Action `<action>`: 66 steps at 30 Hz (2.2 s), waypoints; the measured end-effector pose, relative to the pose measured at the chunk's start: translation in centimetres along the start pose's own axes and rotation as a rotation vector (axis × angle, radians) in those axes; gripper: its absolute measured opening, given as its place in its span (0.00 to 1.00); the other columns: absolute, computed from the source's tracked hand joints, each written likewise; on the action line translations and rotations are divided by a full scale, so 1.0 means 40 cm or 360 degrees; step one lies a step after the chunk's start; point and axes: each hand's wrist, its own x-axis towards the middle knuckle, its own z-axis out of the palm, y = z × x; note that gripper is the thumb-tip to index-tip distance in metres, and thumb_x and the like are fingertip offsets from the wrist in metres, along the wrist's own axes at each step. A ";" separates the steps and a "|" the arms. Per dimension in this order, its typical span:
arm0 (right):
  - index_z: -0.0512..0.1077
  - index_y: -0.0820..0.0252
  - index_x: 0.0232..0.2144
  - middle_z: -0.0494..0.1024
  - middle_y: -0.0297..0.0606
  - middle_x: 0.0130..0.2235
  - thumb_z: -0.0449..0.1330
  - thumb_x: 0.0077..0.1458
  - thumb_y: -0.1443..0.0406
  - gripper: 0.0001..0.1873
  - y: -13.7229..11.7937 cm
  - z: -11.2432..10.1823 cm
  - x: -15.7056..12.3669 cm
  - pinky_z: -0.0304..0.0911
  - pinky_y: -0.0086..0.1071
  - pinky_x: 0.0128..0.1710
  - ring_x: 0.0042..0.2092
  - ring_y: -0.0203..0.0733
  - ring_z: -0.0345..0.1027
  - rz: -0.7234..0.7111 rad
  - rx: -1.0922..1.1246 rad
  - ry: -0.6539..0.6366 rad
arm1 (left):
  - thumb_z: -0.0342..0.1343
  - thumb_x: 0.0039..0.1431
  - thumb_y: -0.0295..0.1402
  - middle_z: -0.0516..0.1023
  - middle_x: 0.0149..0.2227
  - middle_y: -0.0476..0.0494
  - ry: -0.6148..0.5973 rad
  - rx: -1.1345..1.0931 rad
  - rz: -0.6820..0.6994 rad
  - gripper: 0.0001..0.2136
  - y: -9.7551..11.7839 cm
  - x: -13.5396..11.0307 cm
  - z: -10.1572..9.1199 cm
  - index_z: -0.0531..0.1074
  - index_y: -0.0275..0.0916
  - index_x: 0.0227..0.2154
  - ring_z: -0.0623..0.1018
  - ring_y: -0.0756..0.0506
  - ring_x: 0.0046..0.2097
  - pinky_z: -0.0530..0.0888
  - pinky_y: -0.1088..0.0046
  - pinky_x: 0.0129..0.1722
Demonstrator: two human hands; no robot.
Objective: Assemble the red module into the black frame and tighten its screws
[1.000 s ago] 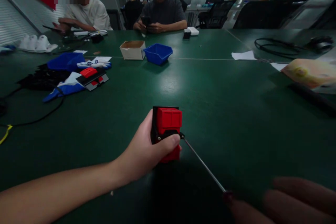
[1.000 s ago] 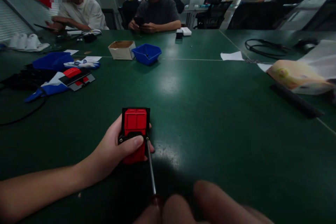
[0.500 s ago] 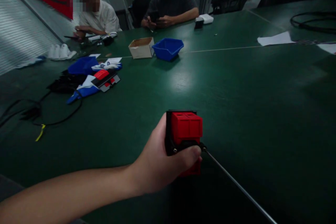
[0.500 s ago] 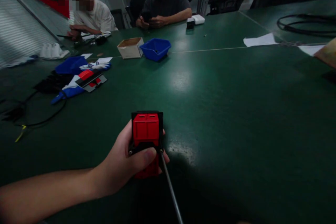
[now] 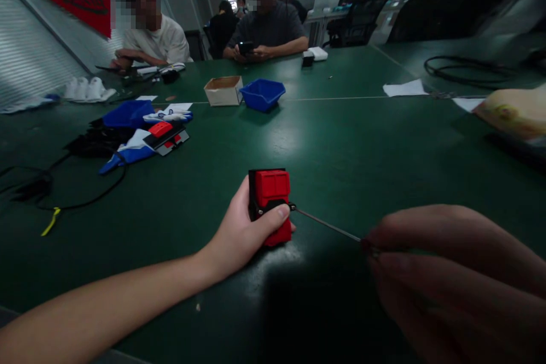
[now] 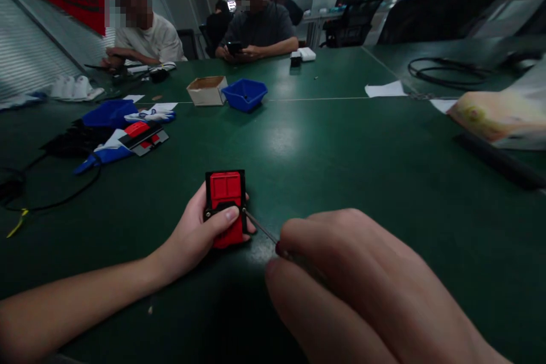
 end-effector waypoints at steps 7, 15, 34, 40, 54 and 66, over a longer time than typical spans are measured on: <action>0.68 0.59 0.38 0.73 0.36 0.34 0.57 0.62 0.72 0.05 -0.001 -0.016 0.048 0.61 0.35 0.28 0.32 0.39 0.67 -0.0147 -0.0092 -0.0139 | 0.65 0.59 0.40 0.74 0.39 0.47 0.0021 0.0078 0.0066 0.19 -0.006 0.008 -0.009 0.64 0.40 0.47 0.83 0.45 0.35 0.81 0.70 0.33; 0.67 0.59 0.37 0.74 0.38 0.37 0.55 0.58 0.77 0.10 -0.030 -0.007 0.036 0.68 0.33 0.33 0.35 0.39 0.68 -0.0141 0.0124 -0.0057 | 0.64 0.59 0.40 0.76 0.40 0.46 0.0033 0.0246 0.0167 0.19 -0.003 0.008 -0.004 0.65 0.40 0.47 0.82 0.45 0.36 0.80 0.68 0.36; 0.70 0.56 0.29 0.75 0.36 0.30 0.53 0.60 0.73 0.11 -0.054 0.025 0.058 0.70 0.32 0.30 0.30 0.39 0.69 -0.0294 -0.0034 0.0103 | 0.63 0.59 0.42 0.78 0.41 0.42 0.0076 0.0498 0.0218 0.19 0.012 0.000 0.007 0.66 0.39 0.47 0.79 0.41 0.42 0.76 0.63 0.44; 0.72 0.52 0.32 0.76 0.35 0.32 0.55 0.60 0.71 0.09 -0.044 0.038 0.050 0.69 0.29 0.26 0.30 0.39 0.69 -0.0217 -0.0023 0.0132 | 0.63 0.59 0.43 0.78 0.42 0.41 0.0078 0.0532 0.0188 0.20 0.011 0.001 0.005 0.66 0.39 0.49 0.79 0.41 0.42 0.76 0.63 0.44; 0.73 0.58 0.34 0.77 0.36 0.33 0.53 0.63 0.75 0.12 -0.049 0.031 0.051 0.69 0.34 0.33 0.34 0.39 0.72 -0.0390 -0.0224 0.0317 | 0.63 0.59 0.44 0.79 0.41 0.42 0.0056 0.0578 0.0221 0.20 0.006 -0.003 0.005 0.66 0.39 0.49 0.80 0.41 0.42 0.77 0.63 0.44; 0.72 0.57 0.28 0.75 0.34 0.30 0.51 0.62 0.75 0.15 -0.073 0.023 0.067 0.67 0.37 0.30 0.30 0.39 0.68 -0.0422 -0.0183 0.0208 | 0.63 0.59 0.42 0.80 0.41 0.42 0.0060 0.0613 0.0224 0.20 0.003 -0.002 0.006 0.67 0.39 0.48 0.80 0.41 0.41 0.77 0.63 0.44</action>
